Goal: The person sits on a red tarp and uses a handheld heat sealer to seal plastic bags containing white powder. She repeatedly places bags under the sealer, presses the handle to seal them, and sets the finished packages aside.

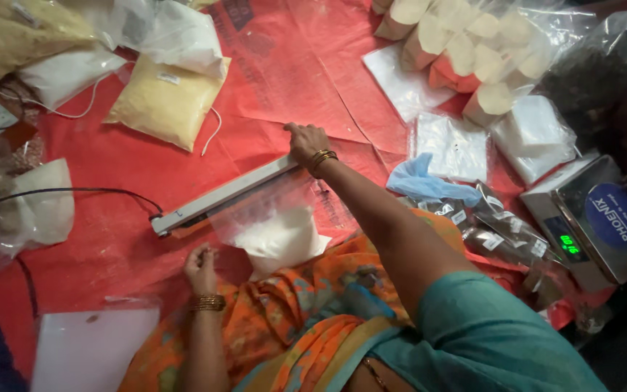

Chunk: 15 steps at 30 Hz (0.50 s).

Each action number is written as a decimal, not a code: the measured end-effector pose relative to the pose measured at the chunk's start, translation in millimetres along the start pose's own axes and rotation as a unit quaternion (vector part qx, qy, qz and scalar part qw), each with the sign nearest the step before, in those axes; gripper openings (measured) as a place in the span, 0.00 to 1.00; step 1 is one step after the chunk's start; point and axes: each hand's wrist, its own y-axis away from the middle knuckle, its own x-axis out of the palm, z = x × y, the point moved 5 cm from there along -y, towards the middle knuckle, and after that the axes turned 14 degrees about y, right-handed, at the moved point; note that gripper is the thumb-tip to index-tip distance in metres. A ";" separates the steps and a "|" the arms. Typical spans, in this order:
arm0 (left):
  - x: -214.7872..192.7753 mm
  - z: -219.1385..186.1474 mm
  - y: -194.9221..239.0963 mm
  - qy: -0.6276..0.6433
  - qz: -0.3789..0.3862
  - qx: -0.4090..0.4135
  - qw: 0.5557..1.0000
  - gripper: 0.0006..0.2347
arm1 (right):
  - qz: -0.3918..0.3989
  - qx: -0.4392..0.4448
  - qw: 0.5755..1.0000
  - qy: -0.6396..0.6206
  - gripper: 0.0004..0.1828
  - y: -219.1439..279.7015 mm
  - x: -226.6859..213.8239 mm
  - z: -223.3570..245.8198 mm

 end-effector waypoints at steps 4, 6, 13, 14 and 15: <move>3.1 2.7 -5.5 -0.004 0.015 -0.012 1.000 0.06 | 0.000 -0.004 1.000 -0.006 0.18 -1.7 0.8 -0.7; 0.5 3.6 -5.2 -0.036 0.010 -0.015 0.999 0.06 | 0.012 0.000 1.000 0.009 0.18 -1.4 2.4 -1.2; 1.0 8.1 -10.8 -0.003 0.001 -0.015 1.000 0.06 | 0.002 -0.011 1.000 0.013 0.17 -1.8 0.2 -0.9; 3.5 8.2 -14.2 0.006 0.000 -0.012 1.000 0.06 | 0.001 -0.012 1.000 0.011 0.16 -2.3 -0.1 -0.8; 3.5 7.0 -17.4 0.014 -0.001 -0.008 1.000 0.06 | 0.000 -0.013 1.000 0.008 0.15 -3.1 0.2 -0.3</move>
